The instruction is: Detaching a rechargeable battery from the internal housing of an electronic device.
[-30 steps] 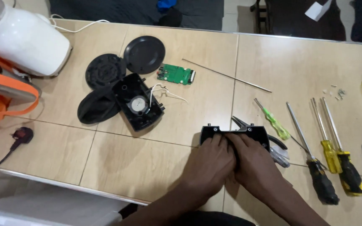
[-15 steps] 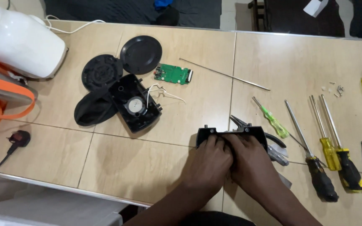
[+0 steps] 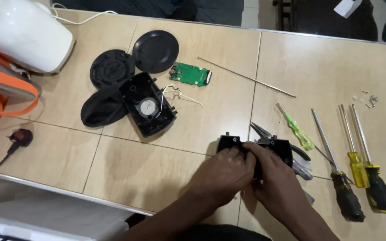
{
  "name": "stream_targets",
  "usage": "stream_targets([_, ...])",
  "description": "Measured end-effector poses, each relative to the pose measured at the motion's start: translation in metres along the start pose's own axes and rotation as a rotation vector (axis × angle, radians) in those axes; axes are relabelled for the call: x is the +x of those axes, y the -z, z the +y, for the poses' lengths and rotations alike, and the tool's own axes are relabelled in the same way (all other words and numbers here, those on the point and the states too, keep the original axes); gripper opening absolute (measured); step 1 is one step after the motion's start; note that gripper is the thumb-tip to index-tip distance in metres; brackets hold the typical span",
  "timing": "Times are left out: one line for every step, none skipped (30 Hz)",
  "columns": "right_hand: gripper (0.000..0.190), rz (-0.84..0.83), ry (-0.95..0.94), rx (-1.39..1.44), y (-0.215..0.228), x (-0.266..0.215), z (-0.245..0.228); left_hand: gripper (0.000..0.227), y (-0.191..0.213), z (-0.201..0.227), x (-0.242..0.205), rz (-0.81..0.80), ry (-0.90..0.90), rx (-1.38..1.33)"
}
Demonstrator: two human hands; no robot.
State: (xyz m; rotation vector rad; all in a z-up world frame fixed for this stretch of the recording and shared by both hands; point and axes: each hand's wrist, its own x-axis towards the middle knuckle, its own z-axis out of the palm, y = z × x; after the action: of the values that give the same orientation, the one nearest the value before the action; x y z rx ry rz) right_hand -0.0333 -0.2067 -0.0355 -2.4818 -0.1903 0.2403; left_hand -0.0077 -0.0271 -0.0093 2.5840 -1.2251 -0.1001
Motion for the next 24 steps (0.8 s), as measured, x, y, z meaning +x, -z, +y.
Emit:
stream_targets([0.093,-0.013,0.016,0.000,0.000,0.000,0.001,0.054,-0.004,0.000,-0.001,0.046,0.000,0.001])
stream_targets([0.088,-0.026,0.031,-0.001,-0.001,0.001,0.003,0.050,-0.008,0.000,-0.001,0.092,0.000,0.002])
stream_targets([0.088,-0.026,0.031,-0.003,-0.004,0.001,0.006,0.050,-0.010,0.001,-0.001,0.094,0.000,0.001])
stream_targets([0.081,0.008,0.096,-0.051,-0.007,0.001,0.009,0.042,-0.012,0.001,0.000,0.149,0.000,0.039])
stream_targets([0.074,0.041,0.162,-0.096,-0.011,0.001,0.012,0.036,-0.013,0.002,0.000,0.200,0.003,0.078])
stream_targets([0.074,0.040,0.164,-0.095,-0.011,0.003,0.013,0.036,-0.014,0.002,-0.001,0.199,0.004,0.079])
stream_targets([0.076,0.054,0.239,-0.098,-0.011,0.004,0.015,0.039,-0.015,0.004,-0.001,0.198,0.016,0.137])
stream_targets([0.079,0.067,0.314,-0.102,-0.010,0.004,0.017,0.043,-0.016,0.006,-0.002,0.197,0.027,0.194])
stream_targets([0.079,0.067,0.312,-0.103,-0.011,0.002,0.017,0.043,-0.017,0.008,-0.002,0.197,0.026,0.192])
stream_targets([0.081,0.062,0.274,-0.081,-0.011,0.001,0.016,0.041,-0.018,0.009,-0.002,0.179,0.037,0.216])
stream_targets([0.085,0.058,0.240,-0.056,-0.012,0.001,0.015,0.040,-0.018,0.009,-0.003,0.161,0.050,0.244])
stream_targets([0.085,0.060,0.243,-0.055,-0.012,0.001,0.012,0.040,-0.023,0.011,-0.003,0.162,0.051,0.248])
stream_targets([0.077,0.066,0.248,-0.088,-0.011,0.001,0.008,0.031,-0.028,0.012,-0.001,0.146,0.092,0.271])
stream_targets([0.070,0.072,0.252,-0.120,-0.009,0.002,0.005,0.022,-0.033,0.014,0.002,0.130,0.134,0.294])
stream_targets([0.070,0.085,0.256,-0.130,-0.011,0.004,0.008,0.022,-0.024,0.012,0.004,0.144,0.127,0.300])
stream_targets([0.070,0.086,0.294,-0.207,-0.014,0.006,0.011,0.026,-0.016,0.010,0.005,0.058,0.113,0.260])
stream_targets([0.071,0.075,0.328,-0.278,-0.019,0.002,0.013,0.031,-0.009,0.011,0.002,-0.039,0.103,0.213])
stream_targets([0.071,0.076,0.327,-0.281,-0.015,0.003,0.011,0.031,-0.009,0.010,0.007,-0.036,0.101,0.212])
stream_targets([0.065,0.078,0.308,-0.278,-0.013,0.001,0.007,0.024,-0.009,0.009,0.009,-0.059,0.094,0.195])
stream_targets([0.060,0.080,0.289,-0.275,-0.011,0.000,0.003,0.018,-0.009,0.008,0.011,-0.082,0.087,0.179])
stream_targets([0.060,0.085,0.296,-0.274,-0.012,0.002,0.006,0.018,-0.009,0.009,0.013,-0.079,0.090,0.186])
stream_targets([0.067,0.079,0.296,-0.337,-0.014,0.003,0.010,0.020,-0.009,0.009,0.015,-0.098,0.104,0.194])
stream_targets([0.075,0.064,0.285,-0.401,-0.015,-0.001,0.014,0.022,-0.010,0.014,0.016,-0.123,0.114,0.189])
stream_targets([0.075,0.059,0.281,-0.401,-0.012,0.001,0.015,0.022,-0.005,0.017,0.016,-0.125,0.113,0.184])
